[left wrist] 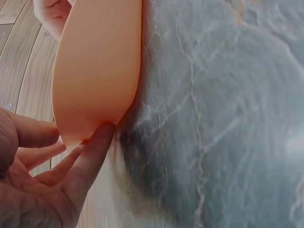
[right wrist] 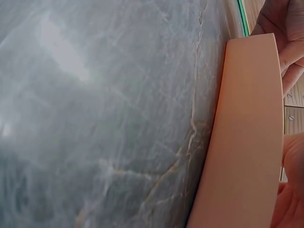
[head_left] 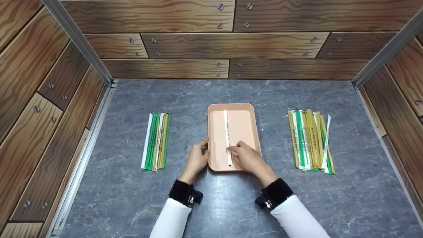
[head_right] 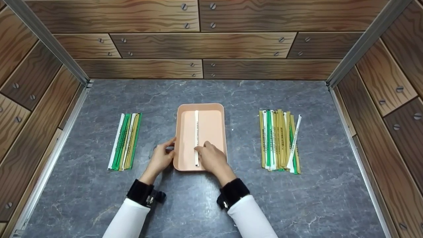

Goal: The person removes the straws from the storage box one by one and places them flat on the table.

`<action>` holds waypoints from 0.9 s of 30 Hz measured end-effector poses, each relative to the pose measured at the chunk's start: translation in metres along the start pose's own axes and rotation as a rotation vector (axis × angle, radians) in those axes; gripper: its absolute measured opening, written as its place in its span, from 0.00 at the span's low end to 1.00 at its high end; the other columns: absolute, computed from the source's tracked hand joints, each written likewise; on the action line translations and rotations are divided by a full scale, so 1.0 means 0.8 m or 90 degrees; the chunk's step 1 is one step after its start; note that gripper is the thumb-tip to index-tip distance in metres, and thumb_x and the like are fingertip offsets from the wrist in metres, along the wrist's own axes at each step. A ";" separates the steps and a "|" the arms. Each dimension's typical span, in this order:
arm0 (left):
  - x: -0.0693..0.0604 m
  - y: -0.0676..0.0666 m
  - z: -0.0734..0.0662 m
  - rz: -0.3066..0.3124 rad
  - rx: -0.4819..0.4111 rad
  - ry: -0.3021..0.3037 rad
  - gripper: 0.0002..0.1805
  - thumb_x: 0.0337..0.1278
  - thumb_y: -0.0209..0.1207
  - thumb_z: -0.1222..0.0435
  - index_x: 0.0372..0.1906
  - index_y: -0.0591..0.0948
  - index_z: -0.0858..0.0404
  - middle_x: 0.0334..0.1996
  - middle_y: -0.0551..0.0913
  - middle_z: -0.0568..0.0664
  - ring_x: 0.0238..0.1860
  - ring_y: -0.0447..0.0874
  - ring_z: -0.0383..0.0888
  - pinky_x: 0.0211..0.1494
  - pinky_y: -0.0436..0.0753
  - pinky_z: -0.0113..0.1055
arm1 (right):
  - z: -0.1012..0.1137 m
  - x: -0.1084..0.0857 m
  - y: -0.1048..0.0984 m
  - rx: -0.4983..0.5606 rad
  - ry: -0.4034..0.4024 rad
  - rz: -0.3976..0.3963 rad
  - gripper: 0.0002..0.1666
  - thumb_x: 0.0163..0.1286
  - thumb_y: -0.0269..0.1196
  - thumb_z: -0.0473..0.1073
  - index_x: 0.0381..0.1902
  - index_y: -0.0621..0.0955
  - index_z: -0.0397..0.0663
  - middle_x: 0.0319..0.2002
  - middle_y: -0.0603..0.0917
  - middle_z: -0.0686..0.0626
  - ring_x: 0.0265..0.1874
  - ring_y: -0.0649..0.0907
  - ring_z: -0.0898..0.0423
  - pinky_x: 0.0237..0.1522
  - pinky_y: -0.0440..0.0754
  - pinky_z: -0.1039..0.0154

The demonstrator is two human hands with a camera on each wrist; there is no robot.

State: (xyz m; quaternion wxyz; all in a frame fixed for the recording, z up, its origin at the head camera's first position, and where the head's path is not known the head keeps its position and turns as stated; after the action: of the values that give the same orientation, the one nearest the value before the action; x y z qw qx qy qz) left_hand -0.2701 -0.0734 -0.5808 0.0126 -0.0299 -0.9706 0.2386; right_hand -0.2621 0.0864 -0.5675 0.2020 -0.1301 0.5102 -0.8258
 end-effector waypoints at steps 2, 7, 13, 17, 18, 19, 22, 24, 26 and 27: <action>0.000 0.000 0.001 0.003 0.000 -0.004 0.29 0.54 0.52 0.81 0.65 0.72 0.73 0.46 0.84 0.61 0.30 0.81 0.43 0.37 0.82 0.35 | -0.001 0.000 0.001 -0.005 0.004 0.001 0.21 0.64 0.64 0.35 0.55 0.84 0.49 0.38 0.77 0.47 0.32 0.79 0.51 0.33 0.81 0.56; 0.000 0.001 0.001 0.002 0.007 -0.004 0.29 0.54 0.53 0.81 0.65 0.73 0.73 0.46 0.84 0.61 0.32 0.81 0.44 0.40 0.82 0.38 | -0.002 0.002 0.000 -0.013 0.005 -0.018 0.17 0.64 0.64 0.34 0.51 0.86 0.47 0.36 0.76 0.45 0.30 0.80 0.49 0.30 0.81 0.55; 0.001 -0.001 0.001 -0.002 0.015 0.002 0.29 0.54 0.53 0.80 0.65 0.73 0.72 0.46 0.84 0.61 0.34 0.81 0.45 0.46 0.82 0.41 | -0.015 0.005 -0.003 -0.011 0.056 -0.038 0.14 0.61 0.66 0.32 0.45 0.87 0.43 0.34 0.78 0.45 0.32 0.81 0.48 0.35 0.82 0.54; 0.001 -0.002 -0.001 -0.005 0.019 0.005 0.29 0.53 0.54 0.80 0.65 0.73 0.71 0.46 0.84 0.60 0.34 0.80 0.46 0.46 0.82 0.41 | -0.023 0.006 -0.005 -0.010 0.095 -0.055 0.15 0.56 0.69 0.30 0.43 0.87 0.42 0.32 0.79 0.46 0.32 0.82 0.48 0.34 0.82 0.54; 0.001 -0.002 -0.001 -0.006 0.020 0.006 0.29 0.53 0.54 0.80 0.65 0.74 0.71 0.46 0.84 0.60 0.34 0.80 0.46 0.46 0.82 0.41 | -0.024 0.006 -0.006 -0.012 0.100 -0.061 0.16 0.55 0.69 0.29 0.43 0.87 0.41 0.32 0.80 0.46 0.32 0.82 0.48 0.33 0.82 0.54; 0.001 -0.002 -0.001 -0.007 0.022 0.008 0.29 0.54 0.54 0.80 0.65 0.74 0.71 0.46 0.84 0.60 0.33 0.80 0.46 0.45 0.82 0.41 | -0.024 0.006 -0.007 -0.013 0.102 -0.068 0.17 0.54 0.68 0.28 0.44 0.86 0.41 0.31 0.80 0.46 0.32 0.82 0.47 0.33 0.82 0.53; 0.001 -0.002 -0.002 -0.009 0.024 0.013 0.29 0.54 0.54 0.80 0.65 0.74 0.71 0.45 0.84 0.59 0.33 0.80 0.45 0.44 0.82 0.40 | -0.024 0.006 -0.009 -0.016 0.105 -0.081 0.21 0.51 0.67 0.25 0.45 0.85 0.40 0.31 0.81 0.44 0.31 0.82 0.46 0.31 0.82 0.52; 0.000 -0.003 -0.002 -0.010 0.023 0.016 0.29 0.54 0.54 0.80 0.65 0.74 0.71 0.44 0.84 0.59 0.33 0.81 0.46 0.44 0.82 0.40 | -0.025 0.006 -0.009 -0.014 0.108 -0.080 0.23 0.50 0.66 0.25 0.46 0.85 0.40 0.31 0.81 0.44 0.31 0.82 0.46 0.31 0.82 0.52; 0.000 -0.003 -0.002 -0.010 0.021 0.016 0.29 0.54 0.54 0.80 0.65 0.74 0.71 0.44 0.85 0.59 0.36 0.82 0.46 0.45 0.82 0.40 | -0.027 0.007 -0.008 -0.002 0.117 -0.068 0.25 0.49 0.65 0.25 0.48 0.84 0.39 0.29 0.80 0.46 0.31 0.81 0.47 0.31 0.81 0.53; 0.000 -0.003 -0.002 -0.011 0.020 0.015 0.29 0.54 0.54 0.80 0.65 0.74 0.71 0.44 0.85 0.59 0.38 0.82 0.46 0.46 0.82 0.39 | -0.029 0.007 -0.008 0.012 0.124 -0.058 0.26 0.48 0.65 0.25 0.49 0.84 0.39 0.29 0.81 0.47 0.30 0.81 0.49 0.31 0.81 0.54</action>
State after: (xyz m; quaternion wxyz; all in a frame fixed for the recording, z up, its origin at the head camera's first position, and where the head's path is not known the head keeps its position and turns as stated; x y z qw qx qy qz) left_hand -0.2702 -0.0747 -0.5786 0.0263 -0.0243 -0.9666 0.2536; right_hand -0.2783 0.1045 -0.5717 0.1149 -0.0708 0.5134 -0.8475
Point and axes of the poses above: each hand's wrist, its own x-axis towards the middle knuckle, its own y-axis out of the palm, z = x × y, the point moved 10 cm from there along x, towards the middle knuckle
